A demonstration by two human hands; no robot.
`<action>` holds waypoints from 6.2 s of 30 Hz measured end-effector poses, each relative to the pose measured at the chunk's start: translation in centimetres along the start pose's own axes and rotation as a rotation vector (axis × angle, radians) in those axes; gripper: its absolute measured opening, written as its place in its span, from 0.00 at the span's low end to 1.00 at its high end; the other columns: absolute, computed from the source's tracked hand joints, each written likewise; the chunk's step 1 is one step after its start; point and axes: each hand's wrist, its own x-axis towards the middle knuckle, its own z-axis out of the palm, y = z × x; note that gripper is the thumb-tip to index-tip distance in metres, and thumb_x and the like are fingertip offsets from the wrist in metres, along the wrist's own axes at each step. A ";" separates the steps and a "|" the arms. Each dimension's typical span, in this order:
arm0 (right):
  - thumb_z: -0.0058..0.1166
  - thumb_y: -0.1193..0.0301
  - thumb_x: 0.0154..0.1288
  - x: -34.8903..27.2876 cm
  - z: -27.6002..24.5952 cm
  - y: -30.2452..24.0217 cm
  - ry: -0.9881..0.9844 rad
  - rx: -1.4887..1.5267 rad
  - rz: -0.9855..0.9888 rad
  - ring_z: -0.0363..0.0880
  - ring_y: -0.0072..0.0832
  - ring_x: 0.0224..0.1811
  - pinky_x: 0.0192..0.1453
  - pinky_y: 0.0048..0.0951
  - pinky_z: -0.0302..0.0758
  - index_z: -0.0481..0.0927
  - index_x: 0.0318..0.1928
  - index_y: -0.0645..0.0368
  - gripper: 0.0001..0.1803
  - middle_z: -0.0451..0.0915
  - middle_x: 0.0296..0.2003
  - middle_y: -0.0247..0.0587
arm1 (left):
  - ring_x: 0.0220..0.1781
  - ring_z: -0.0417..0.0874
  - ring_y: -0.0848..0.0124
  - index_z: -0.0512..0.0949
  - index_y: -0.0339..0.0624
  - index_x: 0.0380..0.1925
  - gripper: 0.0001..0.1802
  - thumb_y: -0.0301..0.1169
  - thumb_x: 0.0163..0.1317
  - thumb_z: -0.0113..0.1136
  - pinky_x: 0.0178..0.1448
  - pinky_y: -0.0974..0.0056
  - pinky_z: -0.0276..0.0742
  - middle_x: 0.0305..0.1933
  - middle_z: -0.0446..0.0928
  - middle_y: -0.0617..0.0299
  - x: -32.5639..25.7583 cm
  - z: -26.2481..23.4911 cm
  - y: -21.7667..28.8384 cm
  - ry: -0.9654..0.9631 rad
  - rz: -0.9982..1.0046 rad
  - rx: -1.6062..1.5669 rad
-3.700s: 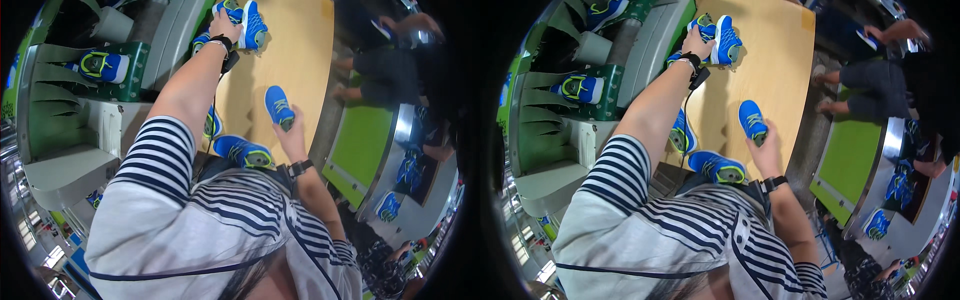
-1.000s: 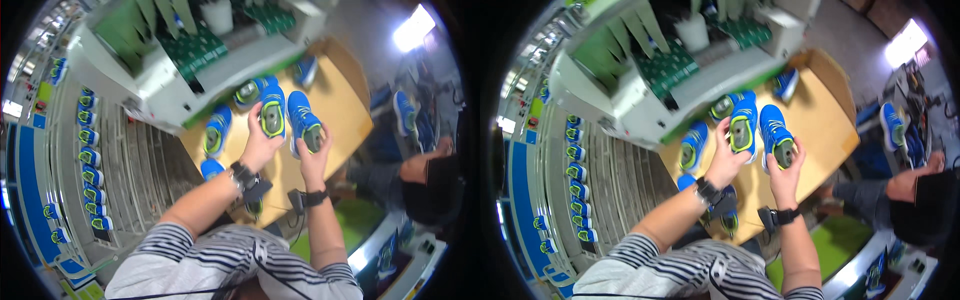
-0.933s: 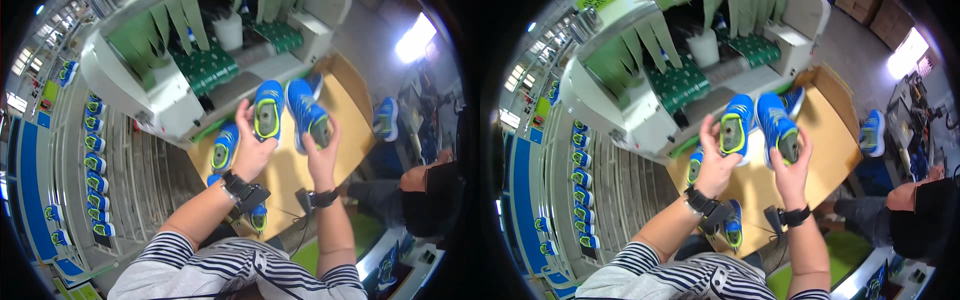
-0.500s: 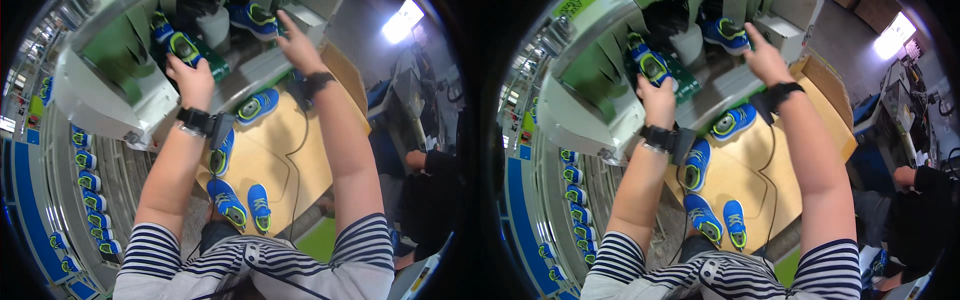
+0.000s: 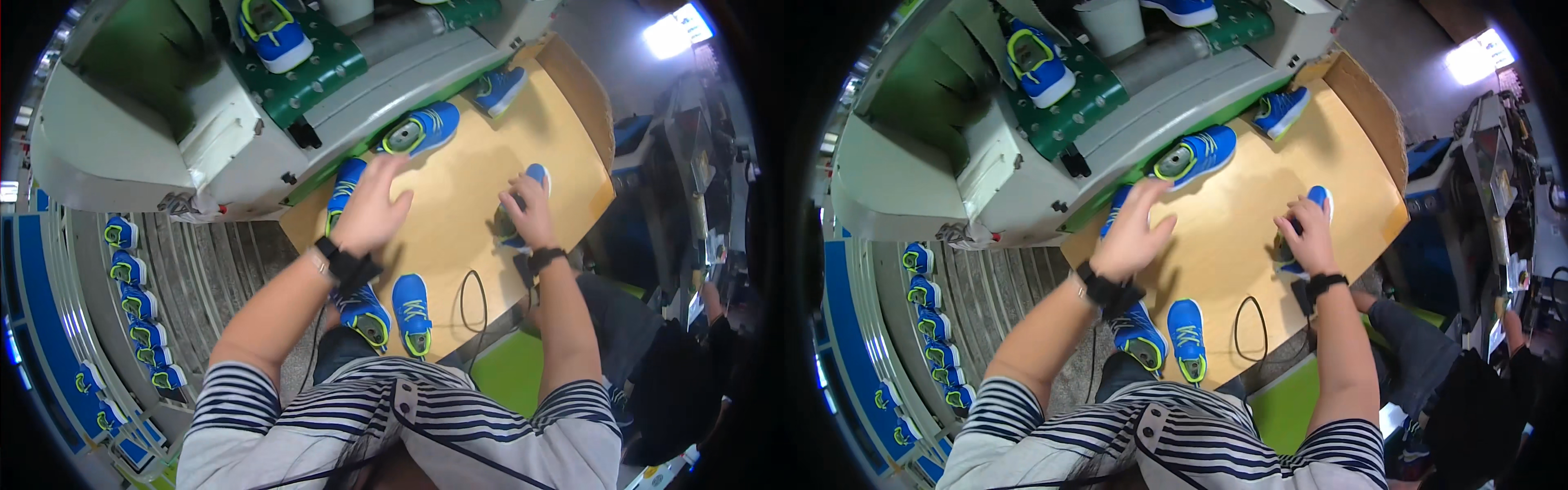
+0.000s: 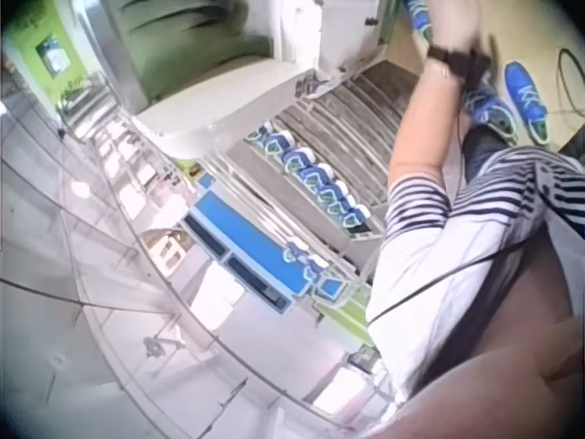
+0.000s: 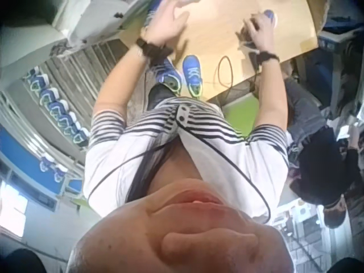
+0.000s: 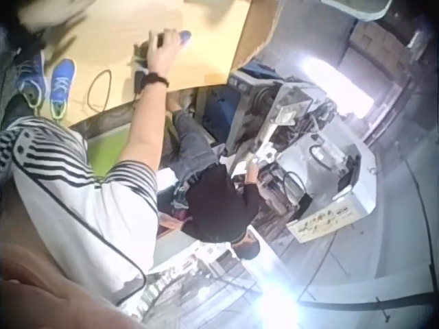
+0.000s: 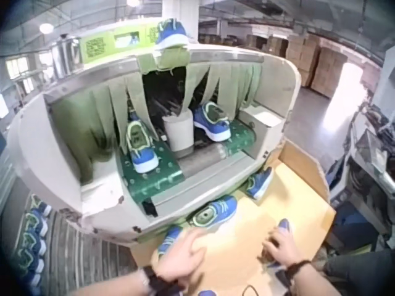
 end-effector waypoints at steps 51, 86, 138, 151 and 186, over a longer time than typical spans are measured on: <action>0.73 0.62 0.53 29.2 -8.6 -15.5 0.391 0.149 -0.170 0.78 0.52 0.61 0.66 0.42 0.74 0.71 0.68 0.54 0.41 0.79 0.57 0.58 | 0.81 0.48 0.43 0.41 0.28 0.77 0.47 0.31 0.66 0.56 0.82 0.51 0.48 0.80 0.42 0.33 7.9 -8.9 9.0 0.795 -0.278 -0.537; 0.62 0.73 0.68 -24.7 2.1 -17.0 -0.094 0.639 0.513 0.83 0.29 0.40 0.49 0.30 0.78 0.79 0.54 0.62 0.16 0.82 0.44 0.42 | 0.58 0.83 0.68 0.78 0.35 0.59 0.18 0.31 0.72 0.57 0.65 0.64 0.75 0.53 0.84 0.56 -5.4 -9.0 2.4 0.002 -0.203 -0.085; 0.70 0.67 0.57 1.7 21.5 -93.5 -0.415 0.770 -0.944 0.75 0.49 0.67 0.71 0.38 0.71 0.61 0.74 0.63 0.47 0.76 0.63 0.63 | 0.58 0.80 0.73 0.74 0.37 0.61 0.19 0.30 0.74 0.58 0.64 0.66 0.74 0.59 0.80 0.62 -56.1 -31.9 -1.5 0.711 -0.535 -0.661; 0.61 0.71 0.66 -7.4 15.0 -66.2 -0.166 0.823 -0.783 0.74 0.46 0.62 0.69 0.40 0.70 0.76 0.63 0.58 0.25 0.75 0.59 0.50 | 0.52 0.83 0.71 0.75 0.39 0.61 0.18 0.32 0.75 0.55 0.59 0.66 0.75 0.57 0.81 0.58 -46.7 -30.1 -4.6 0.423 -0.502 -0.718; 0.66 0.64 0.63 -12.8 6.1 -19.9 0.009 0.603 0.745 0.76 0.48 0.62 0.65 0.40 0.73 0.71 0.65 0.62 0.32 0.75 0.61 0.57 | 0.75 0.60 0.52 0.46 0.32 0.72 0.50 0.44 0.66 0.68 0.75 0.52 0.62 0.73 0.54 0.39 -13.1 1.3 -4.1 -0.508 -0.627 -0.559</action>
